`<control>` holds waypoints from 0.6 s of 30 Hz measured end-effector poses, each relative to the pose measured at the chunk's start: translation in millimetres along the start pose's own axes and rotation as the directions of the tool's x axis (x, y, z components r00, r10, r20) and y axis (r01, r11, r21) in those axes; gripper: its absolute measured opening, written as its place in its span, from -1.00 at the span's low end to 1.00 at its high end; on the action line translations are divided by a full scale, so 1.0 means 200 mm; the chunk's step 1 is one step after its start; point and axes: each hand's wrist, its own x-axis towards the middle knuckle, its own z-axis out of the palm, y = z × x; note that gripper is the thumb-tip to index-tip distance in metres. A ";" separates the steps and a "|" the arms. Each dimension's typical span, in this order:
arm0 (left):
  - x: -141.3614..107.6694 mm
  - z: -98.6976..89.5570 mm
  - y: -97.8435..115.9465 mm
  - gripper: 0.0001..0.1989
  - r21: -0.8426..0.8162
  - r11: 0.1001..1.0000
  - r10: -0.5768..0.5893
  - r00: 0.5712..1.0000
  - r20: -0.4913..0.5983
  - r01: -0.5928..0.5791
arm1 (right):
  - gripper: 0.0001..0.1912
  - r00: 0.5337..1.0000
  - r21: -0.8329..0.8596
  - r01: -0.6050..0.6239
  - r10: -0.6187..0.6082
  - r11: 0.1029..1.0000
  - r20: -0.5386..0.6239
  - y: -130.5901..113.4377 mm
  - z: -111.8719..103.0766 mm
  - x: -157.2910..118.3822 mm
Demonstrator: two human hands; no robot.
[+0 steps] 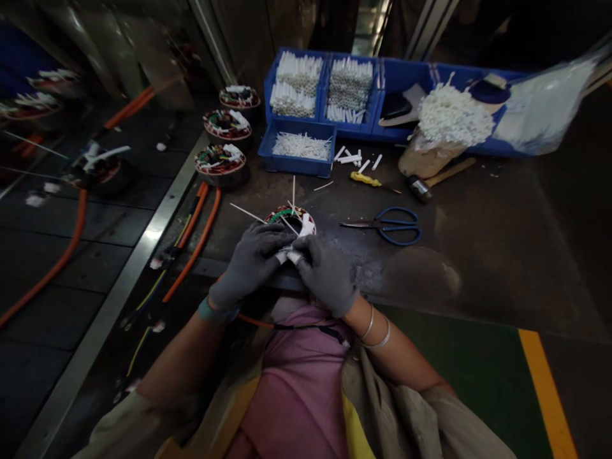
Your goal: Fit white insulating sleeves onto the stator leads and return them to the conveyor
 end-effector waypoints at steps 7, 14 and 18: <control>0.01 -0.01 -0.01 -0.72 -0.025 1.000 0.012 1.000 0.005 -0.012 | -0.84 0.995 -0.130 0.038 -0.026 0.991 0.093 0.02 -0.01 0.07; -0.02 0.07 0.03 -0.83 -0.033 0.995 0.088 0.988 -0.124 -0.093 | -0.72 0.989 0.041 0.053 -0.058 0.998 0.136 0.00 -0.10 0.02; -0.03 0.09 -0.01 -0.75 0.108 0.987 0.126 0.988 -0.091 -0.116 | -0.83 0.986 -0.102 0.159 -0.152 0.982 0.075 0.06 -0.12 0.03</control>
